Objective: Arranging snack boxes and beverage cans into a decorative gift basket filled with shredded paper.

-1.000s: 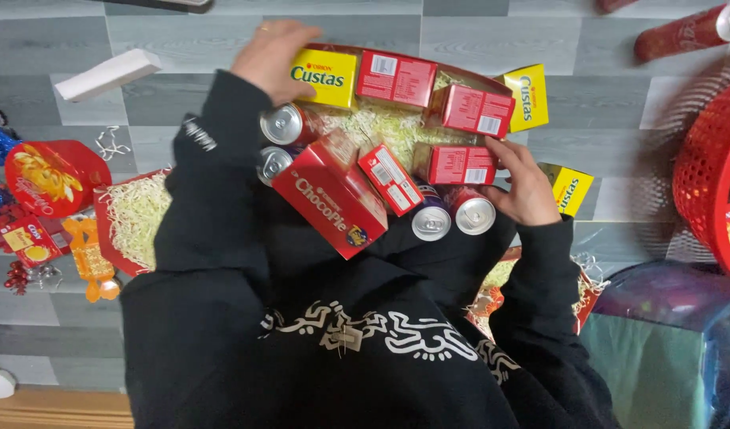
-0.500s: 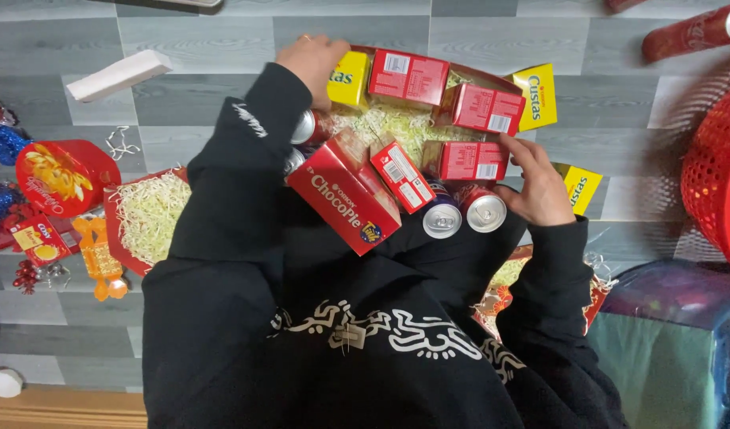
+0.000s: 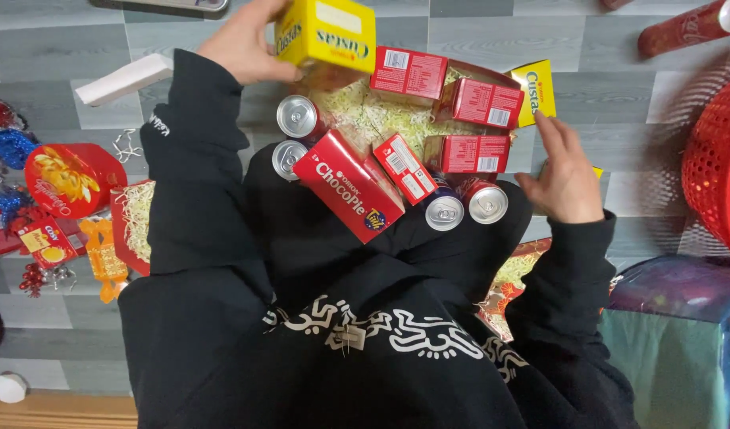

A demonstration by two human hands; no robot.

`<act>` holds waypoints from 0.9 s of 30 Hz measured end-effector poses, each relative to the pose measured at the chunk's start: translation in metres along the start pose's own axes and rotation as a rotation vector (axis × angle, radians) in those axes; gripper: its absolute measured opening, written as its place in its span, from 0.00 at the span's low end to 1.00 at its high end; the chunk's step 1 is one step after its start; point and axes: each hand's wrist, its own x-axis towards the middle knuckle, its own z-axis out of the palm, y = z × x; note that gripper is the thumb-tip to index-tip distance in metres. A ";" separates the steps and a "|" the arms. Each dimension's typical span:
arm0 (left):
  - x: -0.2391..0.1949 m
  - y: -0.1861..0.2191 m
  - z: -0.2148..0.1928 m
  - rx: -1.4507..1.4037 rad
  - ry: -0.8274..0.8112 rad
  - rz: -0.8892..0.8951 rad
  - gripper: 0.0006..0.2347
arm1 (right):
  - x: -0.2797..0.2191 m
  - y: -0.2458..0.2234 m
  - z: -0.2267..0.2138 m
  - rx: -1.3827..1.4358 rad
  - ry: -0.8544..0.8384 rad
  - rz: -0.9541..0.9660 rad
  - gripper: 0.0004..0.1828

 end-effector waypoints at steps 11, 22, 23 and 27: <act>0.004 0.001 0.054 -0.606 0.206 0.078 0.22 | 0.062 -0.114 -0.051 0.391 0.049 -0.304 0.32; -0.023 0.058 0.038 -0.411 0.227 0.197 0.30 | 0.156 -0.139 -0.018 0.610 -0.089 -0.631 0.32; -0.024 0.059 0.037 -0.387 0.229 0.158 0.32 | 0.159 -0.136 -0.014 0.695 -0.193 -0.639 0.33; -0.019 0.078 0.047 -0.238 0.289 0.035 0.35 | 0.179 -0.141 0.009 0.821 -0.249 -0.576 0.45</act>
